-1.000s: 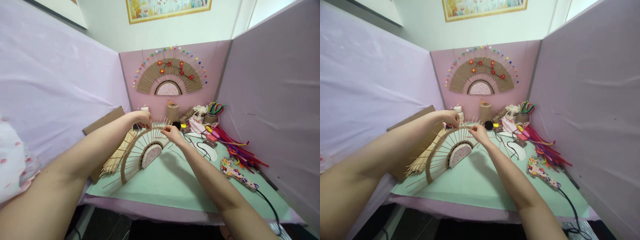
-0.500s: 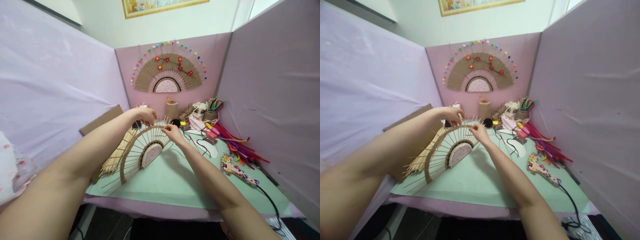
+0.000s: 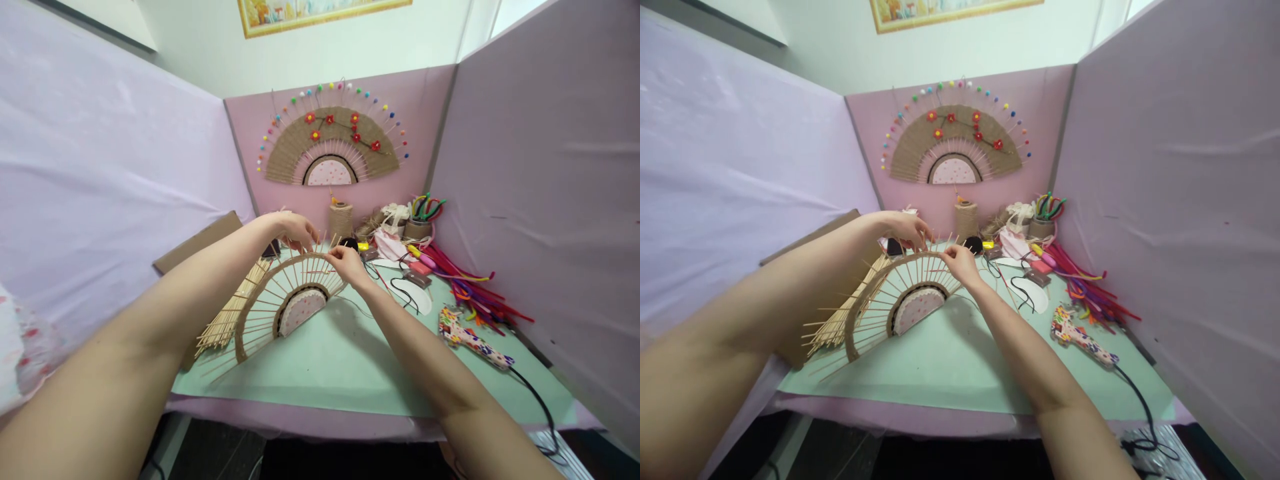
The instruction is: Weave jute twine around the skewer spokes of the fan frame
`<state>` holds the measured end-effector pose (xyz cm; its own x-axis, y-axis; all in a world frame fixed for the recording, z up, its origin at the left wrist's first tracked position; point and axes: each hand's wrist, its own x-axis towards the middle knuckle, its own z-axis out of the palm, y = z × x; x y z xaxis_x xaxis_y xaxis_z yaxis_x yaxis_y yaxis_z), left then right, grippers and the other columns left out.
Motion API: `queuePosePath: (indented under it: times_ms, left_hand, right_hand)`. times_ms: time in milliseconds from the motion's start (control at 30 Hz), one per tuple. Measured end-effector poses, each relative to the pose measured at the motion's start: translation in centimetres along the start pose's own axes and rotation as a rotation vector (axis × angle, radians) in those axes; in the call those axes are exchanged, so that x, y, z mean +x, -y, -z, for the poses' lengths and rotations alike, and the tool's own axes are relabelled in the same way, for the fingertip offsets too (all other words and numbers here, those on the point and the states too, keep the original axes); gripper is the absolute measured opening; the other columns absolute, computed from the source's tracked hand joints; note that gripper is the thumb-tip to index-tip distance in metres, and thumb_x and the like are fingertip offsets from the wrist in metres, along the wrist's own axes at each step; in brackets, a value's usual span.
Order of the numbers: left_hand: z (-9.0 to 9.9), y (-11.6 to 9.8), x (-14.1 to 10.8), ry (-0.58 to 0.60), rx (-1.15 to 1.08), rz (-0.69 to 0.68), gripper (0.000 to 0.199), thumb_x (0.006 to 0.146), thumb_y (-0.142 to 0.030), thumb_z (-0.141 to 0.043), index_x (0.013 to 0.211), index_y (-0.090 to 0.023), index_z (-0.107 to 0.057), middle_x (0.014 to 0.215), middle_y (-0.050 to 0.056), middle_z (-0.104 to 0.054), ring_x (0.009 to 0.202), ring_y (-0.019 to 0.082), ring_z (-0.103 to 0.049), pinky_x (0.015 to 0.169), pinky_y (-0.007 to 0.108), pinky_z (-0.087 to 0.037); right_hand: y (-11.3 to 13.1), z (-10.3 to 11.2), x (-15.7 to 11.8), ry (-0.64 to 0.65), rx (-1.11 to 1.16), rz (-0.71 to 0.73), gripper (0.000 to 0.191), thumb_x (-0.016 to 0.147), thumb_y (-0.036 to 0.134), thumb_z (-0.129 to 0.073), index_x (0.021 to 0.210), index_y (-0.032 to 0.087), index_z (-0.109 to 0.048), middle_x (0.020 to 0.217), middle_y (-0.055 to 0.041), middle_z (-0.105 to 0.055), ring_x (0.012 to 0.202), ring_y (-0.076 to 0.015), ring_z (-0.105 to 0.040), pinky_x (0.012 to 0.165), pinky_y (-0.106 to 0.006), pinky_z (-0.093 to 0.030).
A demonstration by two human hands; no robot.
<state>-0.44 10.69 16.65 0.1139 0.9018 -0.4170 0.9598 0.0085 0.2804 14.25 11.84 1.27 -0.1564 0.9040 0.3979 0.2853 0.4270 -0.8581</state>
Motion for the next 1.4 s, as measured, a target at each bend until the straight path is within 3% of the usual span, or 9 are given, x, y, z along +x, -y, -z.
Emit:
queuePosePath:
  times_ms: [267, 500, 633, 767, 967, 1167, 1300, 1400]
  left_hand:
    - [-0.2, -1.8, 0.9, -0.032, 0.142, -0.023, 0.016, 0.058, -0.024, -0.076, 0.068, -0.018, -0.066, 0.069, 0.004, -0.069, 0.078, 0.02, -0.066, 0.073, 0.028, -0.051]
    - [-1.0, -2.2, 0.9, -0.124, 0.335, -0.075, 0.015, 0.055, -0.021, -0.076, 0.067, -0.017, -0.069, 0.066, 0.003, -0.07, 0.07, 0.017, -0.064, 0.07, 0.025, -0.051]
    - [-0.9, -2.0, 0.9, -0.114, 0.36, -0.079, 0.019, 0.055, -0.022, -0.074, 0.073, -0.016, -0.071, 0.07, 0.004, -0.071, 0.07, 0.017, -0.065, 0.069, 0.024, -0.051]
    - [-0.9, -2.1, 1.0, -0.112, 0.382, -0.059, 0.023, 0.056, -0.024, -0.073, 0.078, -0.015, -0.073, 0.076, 0.006, -0.073, 0.072, 0.017, -0.065, 0.068, 0.024, -0.051]
    - [-1.0, -2.4, 0.7, -0.1, 0.392, -0.066, 0.016, 0.057, -0.024, -0.072, 0.071, -0.015, -0.072, 0.077, 0.007, -0.074, 0.073, 0.017, -0.065, 0.066, 0.022, -0.05]
    - [-1.0, -2.2, 0.5, -0.1, 0.383, -0.068, 0.017, 0.059, -0.024, -0.072, 0.073, -0.013, -0.072, 0.08, 0.008, -0.074, 0.074, 0.018, -0.066, 0.065, 0.024, -0.051]
    - [-0.9, -1.8, 0.8, -0.102, 0.363, -0.051, 0.02, 0.061, -0.024, -0.072, 0.078, -0.014, -0.073, 0.079, 0.008, -0.074, 0.075, 0.018, -0.066, 0.068, 0.024, -0.052]
    - [-0.9, -1.6, 1.2, -0.083, 0.354, -0.043, 0.025, 0.062, -0.025, -0.073, 0.084, -0.015, -0.074, 0.081, 0.008, -0.074, 0.076, 0.018, -0.067, 0.07, 0.024, -0.053]
  right_hand:
    - [0.6, 0.6, 0.0, -0.006, -0.055, 0.024, 0.019, 0.073, 0.034, -0.062, 0.065, 0.017, -0.062, 0.059, 0.0015, -0.06, 0.058, -0.0123, -0.051, 0.059, -0.024, -0.037]
    - [1.3, 1.9, 0.2, -0.042, -0.162, 0.111, 0.013, 0.076, 0.029, -0.063, 0.07, 0.018, -0.066, 0.066, -0.0001, -0.065, 0.063, -0.0132, -0.055, 0.063, -0.024, -0.039]
    - [2.1, 3.9, 1.0, -0.01, -0.238, 0.326, 0.006, 0.08, 0.019, -0.061, 0.078, 0.018, -0.067, 0.078, -0.0026, -0.065, 0.074, -0.0147, -0.057, 0.071, -0.025, -0.041]
    - [3.2, 5.7, 2.0, -0.019, -0.399, 0.562, 0.013, 0.086, 0.013, -0.054, 0.081, 0.017, -0.066, 0.086, -0.006, -0.06, 0.082, -0.0173, -0.056, 0.077, -0.028, -0.042]
    - [5.0, 4.6, 3.6, -0.074, -0.465, 0.744, 0.014, 0.09, 0.017, -0.053, 0.082, 0.018, -0.065, 0.086, -0.0064, -0.058, 0.087, -0.0194, -0.053, 0.082, -0.03, -0.041]
    - [4.5, 3.8, 4.1, -0.095, -0.462, 0.489, 0.009, 0.085, 0.016, -0.058, 0.079, 0.017, -0.064, 0.084, -0.0063, -0.061, 0.081, -0.0188, -0.056, 0.075, -0.029, -0.041]
    - [2.1, 4.1, 2.1, -0.13, -0.392, 0.304, 0.009, 0.083, 0.017, -0.058, 0.078, 0.017, -0.065, 0.084, -0.0064, -0.064, 0.08, -0.0181, -0.057, 0.076, -0.029, -0.04]
    - [-0.2, 3.5, 0.6, -0.045, -0.275, 0.098, 0.009, 0.077, 0.018, -0.06, 0.07, 0.017, -0.065, 0.075, -0.0043, -0.066, 0.074, -0.0172, -0.058, 0.072, -0.027, -0.04]
